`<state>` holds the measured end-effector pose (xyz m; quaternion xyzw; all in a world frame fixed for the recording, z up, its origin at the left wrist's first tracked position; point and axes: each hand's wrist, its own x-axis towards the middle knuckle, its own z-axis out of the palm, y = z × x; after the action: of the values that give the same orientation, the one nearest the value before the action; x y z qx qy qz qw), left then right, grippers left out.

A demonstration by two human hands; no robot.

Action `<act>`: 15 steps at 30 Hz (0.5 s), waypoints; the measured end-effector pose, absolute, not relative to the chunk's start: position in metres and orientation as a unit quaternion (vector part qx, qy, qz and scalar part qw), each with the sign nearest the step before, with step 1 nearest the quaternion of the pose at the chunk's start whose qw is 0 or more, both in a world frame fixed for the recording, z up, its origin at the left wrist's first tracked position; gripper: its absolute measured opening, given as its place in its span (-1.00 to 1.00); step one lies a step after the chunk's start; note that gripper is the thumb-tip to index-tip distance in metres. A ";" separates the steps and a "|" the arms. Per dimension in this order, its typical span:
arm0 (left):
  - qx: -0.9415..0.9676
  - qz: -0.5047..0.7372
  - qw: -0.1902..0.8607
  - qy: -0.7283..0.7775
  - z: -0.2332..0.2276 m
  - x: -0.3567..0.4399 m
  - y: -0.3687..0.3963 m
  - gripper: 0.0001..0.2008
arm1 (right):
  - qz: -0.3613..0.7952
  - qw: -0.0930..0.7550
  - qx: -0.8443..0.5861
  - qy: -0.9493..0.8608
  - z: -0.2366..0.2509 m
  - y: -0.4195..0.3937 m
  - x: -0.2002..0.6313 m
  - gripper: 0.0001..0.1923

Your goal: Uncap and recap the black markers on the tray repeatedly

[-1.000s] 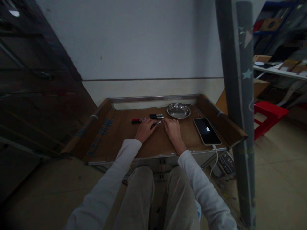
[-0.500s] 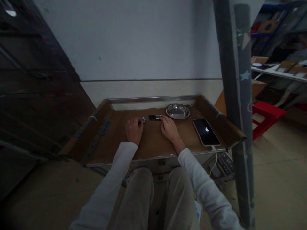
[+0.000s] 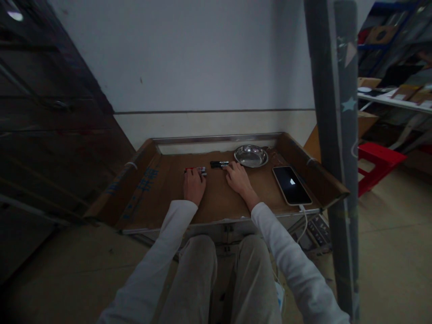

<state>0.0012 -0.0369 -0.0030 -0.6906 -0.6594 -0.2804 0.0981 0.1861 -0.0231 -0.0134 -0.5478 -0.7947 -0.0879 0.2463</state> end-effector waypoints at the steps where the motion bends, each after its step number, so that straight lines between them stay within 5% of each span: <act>1: -0.691 -0.282 0.097 -0.659 -0.003 0.001 -0.036 -0.83 | -0.089 0.248 -0.548 -0.794 -0.013 -0.023 0.186 -0.69; 15: -0.701 -0.310 0.077 -0.637 -0.001 0.006 -0.037 -0.80 | -0.091 0.269 -0.562 -0.777 -0.020 -0.017 0.188 -0.83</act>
<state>0.0061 -0.0365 -0.0013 -0.7013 -0.6373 -0.3100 0.0769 0.1878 -0.0170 -0.0200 -0.5618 -0.7771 -0.0910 0.2687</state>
